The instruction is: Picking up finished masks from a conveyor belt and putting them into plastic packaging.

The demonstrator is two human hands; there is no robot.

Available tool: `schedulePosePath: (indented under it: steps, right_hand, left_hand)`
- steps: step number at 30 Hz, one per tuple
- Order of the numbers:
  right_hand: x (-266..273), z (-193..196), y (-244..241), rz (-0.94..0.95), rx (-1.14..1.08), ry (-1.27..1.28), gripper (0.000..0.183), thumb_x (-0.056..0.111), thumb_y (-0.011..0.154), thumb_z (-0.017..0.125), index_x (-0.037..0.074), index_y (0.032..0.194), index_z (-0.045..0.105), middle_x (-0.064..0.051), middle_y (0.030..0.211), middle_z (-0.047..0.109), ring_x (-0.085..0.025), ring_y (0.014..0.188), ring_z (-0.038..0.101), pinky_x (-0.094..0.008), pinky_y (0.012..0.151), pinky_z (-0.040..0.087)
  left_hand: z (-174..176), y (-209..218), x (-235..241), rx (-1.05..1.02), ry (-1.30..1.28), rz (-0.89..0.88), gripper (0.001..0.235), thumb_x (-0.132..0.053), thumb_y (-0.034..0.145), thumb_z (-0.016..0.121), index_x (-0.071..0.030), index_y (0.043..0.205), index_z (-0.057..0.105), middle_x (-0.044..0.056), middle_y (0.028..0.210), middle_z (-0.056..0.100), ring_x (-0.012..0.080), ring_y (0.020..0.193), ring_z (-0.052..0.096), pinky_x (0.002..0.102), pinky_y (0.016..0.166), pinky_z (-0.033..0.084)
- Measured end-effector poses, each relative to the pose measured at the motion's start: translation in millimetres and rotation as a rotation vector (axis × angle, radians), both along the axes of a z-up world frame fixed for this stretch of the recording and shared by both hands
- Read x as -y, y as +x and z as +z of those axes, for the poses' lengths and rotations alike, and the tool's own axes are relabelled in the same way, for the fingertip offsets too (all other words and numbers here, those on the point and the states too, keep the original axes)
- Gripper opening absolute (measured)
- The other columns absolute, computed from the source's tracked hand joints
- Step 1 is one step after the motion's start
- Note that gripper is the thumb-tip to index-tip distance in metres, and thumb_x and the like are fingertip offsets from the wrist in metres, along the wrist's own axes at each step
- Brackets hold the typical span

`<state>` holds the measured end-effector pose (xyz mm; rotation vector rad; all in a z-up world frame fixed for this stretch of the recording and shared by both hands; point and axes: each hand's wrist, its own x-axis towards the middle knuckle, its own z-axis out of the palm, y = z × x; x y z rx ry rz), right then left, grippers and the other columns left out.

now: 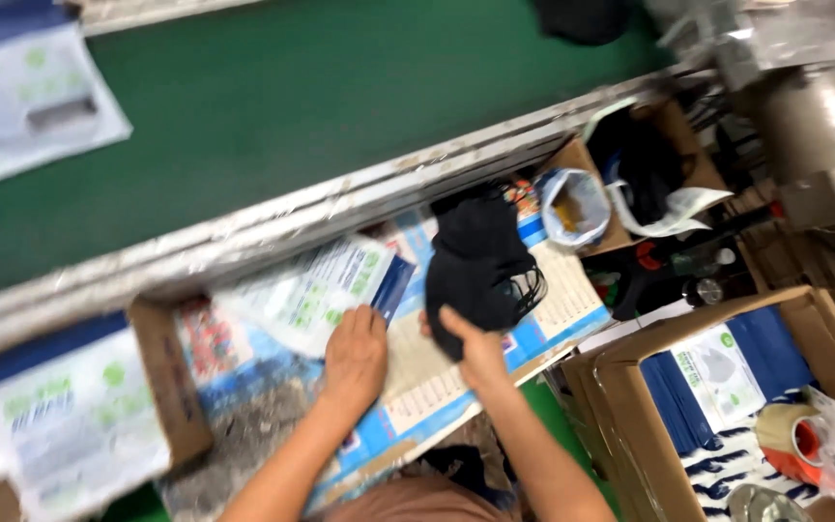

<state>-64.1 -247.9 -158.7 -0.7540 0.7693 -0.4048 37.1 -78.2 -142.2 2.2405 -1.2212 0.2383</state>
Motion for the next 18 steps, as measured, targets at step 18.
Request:
schedulePosePath:
  steps: [18]
  right_hand:
    - [-16.3, -15.5, -19.0, 0.118, -0.020, -0.462, 0.020, 0.005, 0.088, 0.078, -0.007, 0.104, 0.076, -0.010, 0.093, 0.078, -0.017, 0.081, 0.073, -0.031, 0.077, 0.060]
  left_hand:
    - [-18.7, -9.6, -5.9, -0.208, 0.147, 0.073, 0.014, -0.009, 0.085, 0.066, 0.001, 0.094, 0.064, 0.017, 0.096, 0.059, 0.0338, 0.090, 0.062, 0.045, 0.074, 0.054]
